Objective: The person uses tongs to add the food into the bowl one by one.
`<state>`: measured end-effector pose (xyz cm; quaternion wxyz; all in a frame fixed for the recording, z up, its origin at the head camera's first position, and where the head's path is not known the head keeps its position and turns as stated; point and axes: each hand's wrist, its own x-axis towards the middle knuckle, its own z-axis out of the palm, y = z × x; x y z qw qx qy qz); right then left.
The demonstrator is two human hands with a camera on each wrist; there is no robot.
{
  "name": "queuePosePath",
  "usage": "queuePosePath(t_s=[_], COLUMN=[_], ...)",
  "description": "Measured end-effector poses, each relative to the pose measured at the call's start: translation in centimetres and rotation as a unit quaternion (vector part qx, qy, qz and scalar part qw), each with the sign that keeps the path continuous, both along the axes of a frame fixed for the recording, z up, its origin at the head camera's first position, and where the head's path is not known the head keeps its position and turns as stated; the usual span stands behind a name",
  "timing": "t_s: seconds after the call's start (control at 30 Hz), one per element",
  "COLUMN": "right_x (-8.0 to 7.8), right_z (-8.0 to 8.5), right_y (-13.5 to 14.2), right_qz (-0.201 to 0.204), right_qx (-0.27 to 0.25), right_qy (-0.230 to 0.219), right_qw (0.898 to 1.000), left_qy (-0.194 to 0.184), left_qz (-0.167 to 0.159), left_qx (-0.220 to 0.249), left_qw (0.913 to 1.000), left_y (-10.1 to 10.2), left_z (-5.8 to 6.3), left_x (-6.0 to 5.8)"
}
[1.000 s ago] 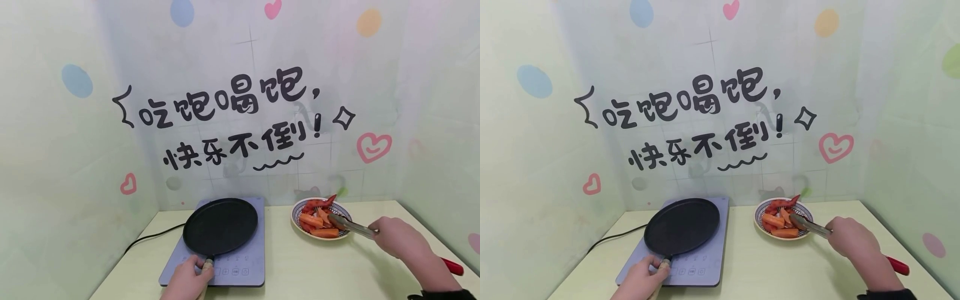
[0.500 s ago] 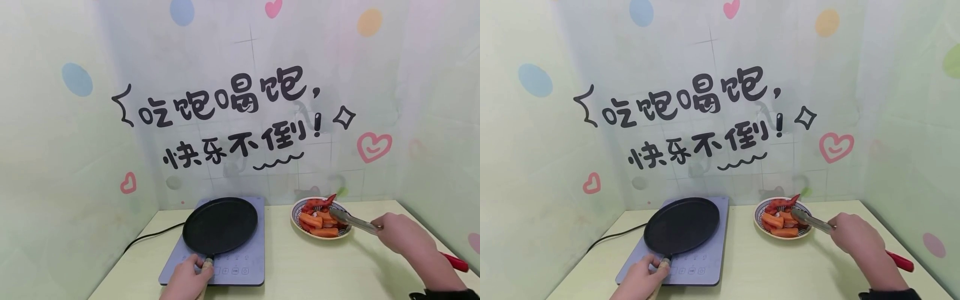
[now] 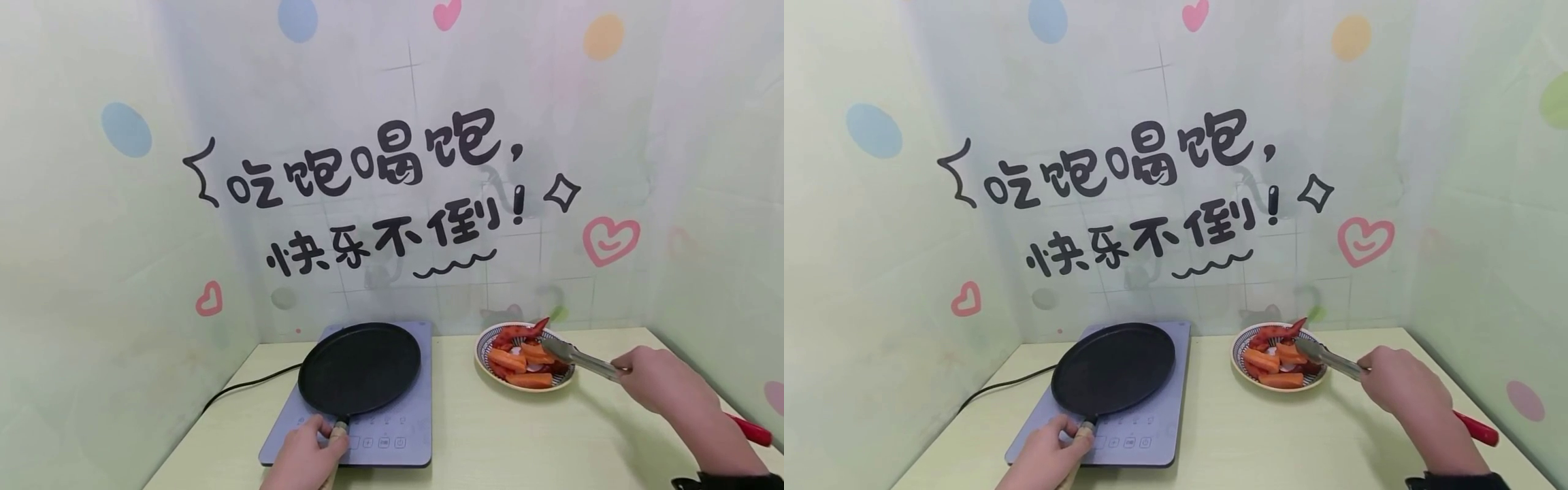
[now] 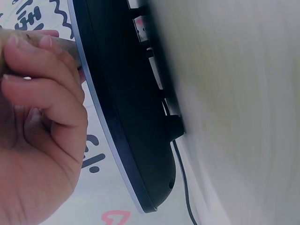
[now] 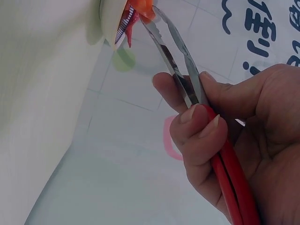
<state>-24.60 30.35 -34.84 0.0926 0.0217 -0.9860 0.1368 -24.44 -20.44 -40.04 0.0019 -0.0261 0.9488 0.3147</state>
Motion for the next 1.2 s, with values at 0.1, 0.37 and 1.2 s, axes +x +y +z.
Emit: queuePosePath(t_s=[0.1, 0.37, 1.2], right_x=[-0.08, -0.35, -0.26], right_z=[0.0, 0.19, 0.55], right_y=[0.05, 0.22, -0.62], right_qz=[0.0, -0.006, 0.01], right_qx=[0.0, -0.014, -0.021], right_qy=[0.0, 0.004, 0.037], right_qw=[1.0, 1.0, 0.999], left_qy=[0.002, 0.007, 0.011], left_qz=[0.001, -0.003, -0.009], left_qx=[0.0, 0.0, 0.001], left_qw=[1.0, 1.0, 0.9999], left_y=[-0.03, -0.15, -0.22], left_z=[0.05, -0.08, -0.24], left_x=[0.02, -0.02, -0.01])
